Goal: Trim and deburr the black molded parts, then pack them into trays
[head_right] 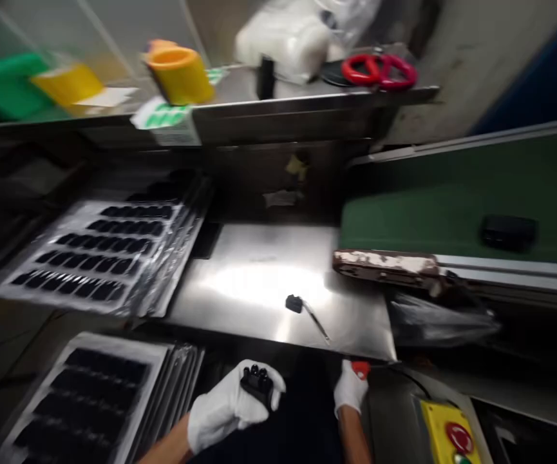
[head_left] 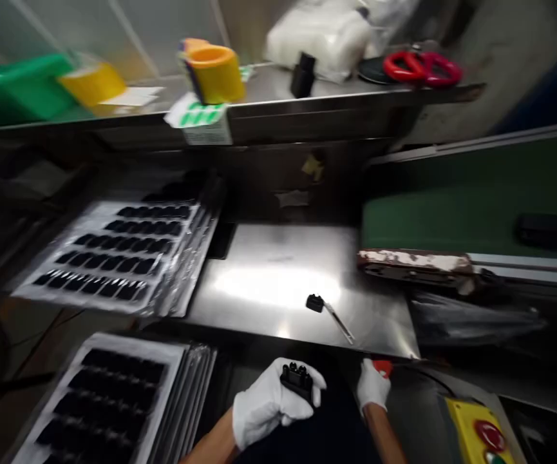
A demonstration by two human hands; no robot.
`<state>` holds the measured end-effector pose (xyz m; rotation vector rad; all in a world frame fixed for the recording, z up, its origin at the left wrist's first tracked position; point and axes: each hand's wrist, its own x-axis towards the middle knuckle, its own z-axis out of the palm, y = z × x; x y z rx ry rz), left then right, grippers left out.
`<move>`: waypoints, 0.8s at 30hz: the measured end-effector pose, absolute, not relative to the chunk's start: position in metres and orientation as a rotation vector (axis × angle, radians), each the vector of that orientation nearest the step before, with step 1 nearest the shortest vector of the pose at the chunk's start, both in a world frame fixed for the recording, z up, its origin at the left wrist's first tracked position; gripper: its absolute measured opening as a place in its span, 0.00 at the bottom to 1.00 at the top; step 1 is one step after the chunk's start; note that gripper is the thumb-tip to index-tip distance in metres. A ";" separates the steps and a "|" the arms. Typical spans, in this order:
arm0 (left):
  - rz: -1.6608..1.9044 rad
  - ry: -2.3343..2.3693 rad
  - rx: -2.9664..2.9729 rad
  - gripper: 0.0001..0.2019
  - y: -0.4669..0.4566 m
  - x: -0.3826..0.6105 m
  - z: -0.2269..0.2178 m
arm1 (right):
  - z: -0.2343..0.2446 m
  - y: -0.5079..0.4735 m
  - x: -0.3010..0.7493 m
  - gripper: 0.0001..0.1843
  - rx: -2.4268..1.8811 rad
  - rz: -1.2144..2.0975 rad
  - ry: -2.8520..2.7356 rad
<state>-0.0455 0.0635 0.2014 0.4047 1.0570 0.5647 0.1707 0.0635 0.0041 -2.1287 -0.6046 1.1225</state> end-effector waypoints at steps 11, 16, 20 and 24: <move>0.638 1.510 0.587 0.08 -0.151 -0.169 0.082 | 0.124 -0.095 0.141 0.13 -1.855 1.569 -1.735; 0.457 1.606 0.792 0.12 -0.227 -0.189 0.034 | 0.143 -0.151 0.069 0.10 -1.875 1.814 -2.218; 0.450 1.657 0.972 0.11 -0.279 -0.195 0.022 | 0.150 -0.171 0.037 0.10 -1.783 1.779 -2.496; 0.488 1.688 1.132 0.11 -0.314 -0.196 0.023 | 0.154 -0.183 0.020 0.06 -1.683 1.726 -2.716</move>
